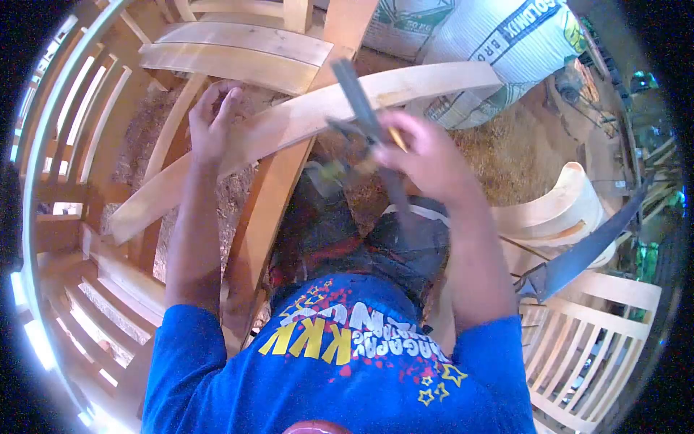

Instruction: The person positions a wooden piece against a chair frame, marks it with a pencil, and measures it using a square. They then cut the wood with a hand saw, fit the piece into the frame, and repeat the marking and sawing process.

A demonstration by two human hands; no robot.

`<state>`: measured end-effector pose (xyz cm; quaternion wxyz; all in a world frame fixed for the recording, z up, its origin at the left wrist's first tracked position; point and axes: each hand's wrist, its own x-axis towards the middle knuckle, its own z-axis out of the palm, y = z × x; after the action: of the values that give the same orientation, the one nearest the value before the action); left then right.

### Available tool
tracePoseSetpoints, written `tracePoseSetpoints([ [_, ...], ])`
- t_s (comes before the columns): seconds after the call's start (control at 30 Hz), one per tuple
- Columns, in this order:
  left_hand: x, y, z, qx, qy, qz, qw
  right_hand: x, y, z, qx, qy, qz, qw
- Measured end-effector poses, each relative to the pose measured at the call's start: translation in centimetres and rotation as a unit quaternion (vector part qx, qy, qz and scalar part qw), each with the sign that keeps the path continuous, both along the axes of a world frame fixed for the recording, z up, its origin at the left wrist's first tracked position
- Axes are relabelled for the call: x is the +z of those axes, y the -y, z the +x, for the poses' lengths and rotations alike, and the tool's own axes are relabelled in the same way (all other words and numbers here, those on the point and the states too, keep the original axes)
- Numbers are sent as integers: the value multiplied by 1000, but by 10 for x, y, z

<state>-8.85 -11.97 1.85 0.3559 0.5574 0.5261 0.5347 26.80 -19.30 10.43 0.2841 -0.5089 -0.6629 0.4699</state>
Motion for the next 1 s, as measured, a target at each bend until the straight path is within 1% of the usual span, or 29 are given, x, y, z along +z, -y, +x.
tracePoseSetpoints([
  [0.03,-1,2,0,-11,8,23,1000,-9,-31,-25,3,48,3,999],
  [0.1,2,3,3,-33,22,72,997,-49,-84,-67,-29,-66,-58,996],
  [0.13,14,11,7,-58,14,46,997,-58,-102,-86,-41,-54,-82,994],
  [0.17,17,10,8,-67,-57,79,993,-64,-116,-101,-52,-42,-107,992],
  [0.23,17,7,8,-84,-197,139,967,-68,-133,-119,-41,53,-4,998],
  [0.27,16,6,11,-56,-248,101,962,-71,-137,-123,-37,100,45,993],
  [0.37,0,-2,10,-51,-303,50,950,-69,-123,-123,-57,111,125,984],
  [0.47,6,0,11,-62,-263,15,963,-92,-108,-100,-86,-43,172,980],
  [0.57,3,-6,9,-77,-264,-25,961,-94,-81,-74,-103,-168,117,973],
  [0.6,1,-5,9,-79,-255,-20,964,-95,-79,-64,-80,-171,93,978],
  [0.67,0,-4,11,-82,-235,-9,969,-81,-72,-55,-59,-162,41,984],
  [0.7,1,-4,13,-81,-234,-22,969,-72,-71,-52,-46,-158,17,986],
  [0.83,1,-9,12,-84,-236,-64,966,-67,-71,-58,13,-143,63,988],
  [0.93,0,-12,11,-78,-261,-73,959,-72,-76,-56,38,-89,26,995],
  [1.0,-3,-11,12,-67,-263,-76,959,-72,-76,-56,37,-99,3,994],
])
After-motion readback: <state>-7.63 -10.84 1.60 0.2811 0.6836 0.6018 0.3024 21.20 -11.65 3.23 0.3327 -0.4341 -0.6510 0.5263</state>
